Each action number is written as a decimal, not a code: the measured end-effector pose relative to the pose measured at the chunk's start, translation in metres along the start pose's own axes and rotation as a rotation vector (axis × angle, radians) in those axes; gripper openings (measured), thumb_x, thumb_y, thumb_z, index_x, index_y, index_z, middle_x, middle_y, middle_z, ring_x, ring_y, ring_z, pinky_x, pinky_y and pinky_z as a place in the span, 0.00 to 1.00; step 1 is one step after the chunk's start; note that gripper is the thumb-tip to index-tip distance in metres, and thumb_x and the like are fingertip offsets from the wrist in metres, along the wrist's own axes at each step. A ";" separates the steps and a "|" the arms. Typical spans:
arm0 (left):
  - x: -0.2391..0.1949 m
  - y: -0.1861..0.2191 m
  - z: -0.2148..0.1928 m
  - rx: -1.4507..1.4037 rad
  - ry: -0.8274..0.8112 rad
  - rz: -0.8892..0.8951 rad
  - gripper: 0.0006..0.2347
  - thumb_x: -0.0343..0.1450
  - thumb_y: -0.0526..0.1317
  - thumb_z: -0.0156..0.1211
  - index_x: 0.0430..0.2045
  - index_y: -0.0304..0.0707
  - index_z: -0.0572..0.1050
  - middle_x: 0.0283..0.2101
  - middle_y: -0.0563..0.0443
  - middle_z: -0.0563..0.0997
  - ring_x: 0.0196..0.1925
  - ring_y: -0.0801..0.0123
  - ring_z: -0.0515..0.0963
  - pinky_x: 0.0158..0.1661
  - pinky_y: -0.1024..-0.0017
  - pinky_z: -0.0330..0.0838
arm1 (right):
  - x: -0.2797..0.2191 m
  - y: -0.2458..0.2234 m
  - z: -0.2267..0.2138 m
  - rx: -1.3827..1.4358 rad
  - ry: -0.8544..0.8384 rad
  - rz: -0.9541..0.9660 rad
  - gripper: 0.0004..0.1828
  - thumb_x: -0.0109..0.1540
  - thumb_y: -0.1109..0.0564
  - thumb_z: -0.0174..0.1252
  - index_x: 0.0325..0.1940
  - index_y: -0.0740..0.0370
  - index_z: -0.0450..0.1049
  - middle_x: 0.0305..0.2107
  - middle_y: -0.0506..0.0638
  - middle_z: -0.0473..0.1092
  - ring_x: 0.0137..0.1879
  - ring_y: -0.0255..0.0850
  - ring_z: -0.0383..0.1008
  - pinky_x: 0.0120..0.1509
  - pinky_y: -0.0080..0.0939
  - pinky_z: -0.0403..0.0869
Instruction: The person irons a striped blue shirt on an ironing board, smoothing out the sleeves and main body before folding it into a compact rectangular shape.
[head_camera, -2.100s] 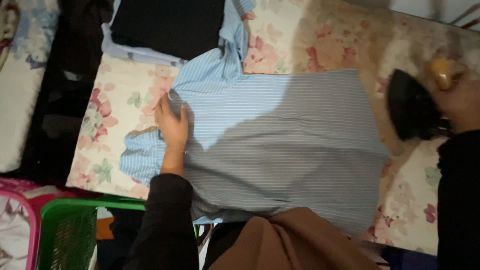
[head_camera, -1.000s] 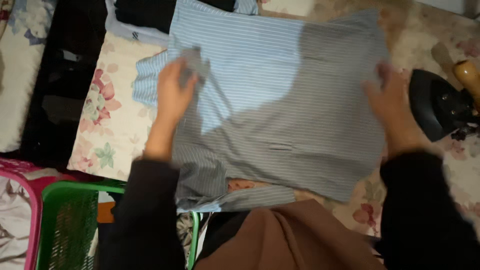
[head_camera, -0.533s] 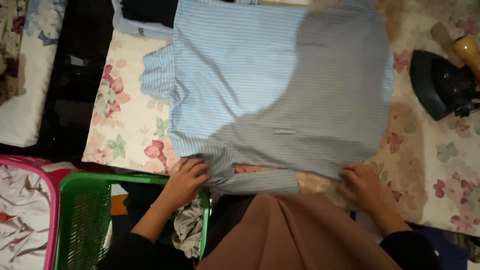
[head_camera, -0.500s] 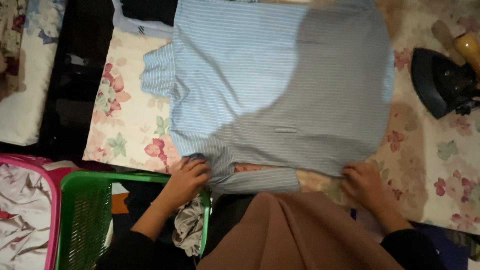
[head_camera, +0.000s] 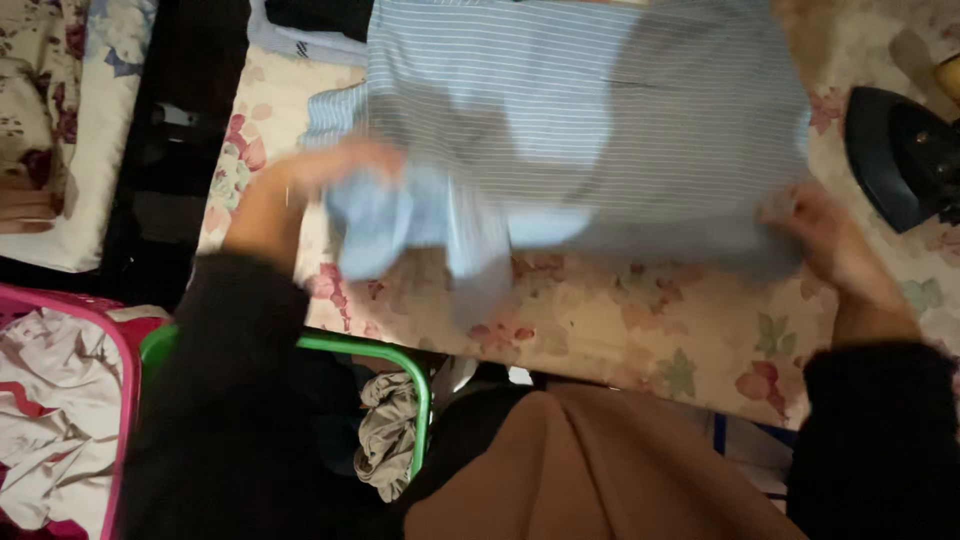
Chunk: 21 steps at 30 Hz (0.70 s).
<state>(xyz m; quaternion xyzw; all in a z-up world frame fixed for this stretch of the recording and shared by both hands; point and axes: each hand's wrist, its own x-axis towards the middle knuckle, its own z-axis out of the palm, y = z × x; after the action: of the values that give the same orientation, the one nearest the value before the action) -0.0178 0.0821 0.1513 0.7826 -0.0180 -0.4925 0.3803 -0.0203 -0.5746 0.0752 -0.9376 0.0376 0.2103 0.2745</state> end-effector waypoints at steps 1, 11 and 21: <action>0.011 -0.003 -0.022 0.100 0.273 0.495 0.28 0.59 0.50 0.65 0.54 0.40 0.73 0.64 0.49 0.73 0.67 0.61 0.70 0.71 0.60 0.54 | 0.016 -0.016 -0.006 0.204 0.004 -0.051 0.24 0.67 0.44 0.57 0.64 0.57 0.73 0.53 0.54 0.73 0.55 0.47 0.72 0.56 0.48 0.68; 0.023 -0.022 0.014 -0.260 0.576 -0.208 0.48 0.54 0.73 0.52 0.63 0.35 0.69 0.65 0.39 0.73 0.60 0.52 0.76 0.54 0.60 0.72 | 0.036 -0.023 -0.003 0.017 0.066 0.194 0.37 0.65 0.29 0.56 0.71 0.50 0.70 0.27 0.60 0.71 0.33 0.52 0.73 0.43 0.52 0.65; 0.046 -0.112 0.069 -0.545 1.253 0.295 0.10 0.78 0.46 0.58 0.28 0.45 0.76 0.31 0.60 0.75 0.37 0.77 0.69 0.40 0.74 0.65 | -0.010 0.016 0.043 0.284 0.421 -0.249 0.23 0.74 0.61 0.52 0.74 0.62 0.62 0.33 0.48 0.60 0.44 0.41 0.64 0.58 0.46 0.64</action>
<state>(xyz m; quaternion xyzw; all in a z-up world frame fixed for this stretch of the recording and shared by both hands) -0.0869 0.1028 0.0323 0.7854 0.2227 0.1217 0.5646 -0.0486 -0.5655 0.0382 -0.9102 0.0074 -0.0316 0.4129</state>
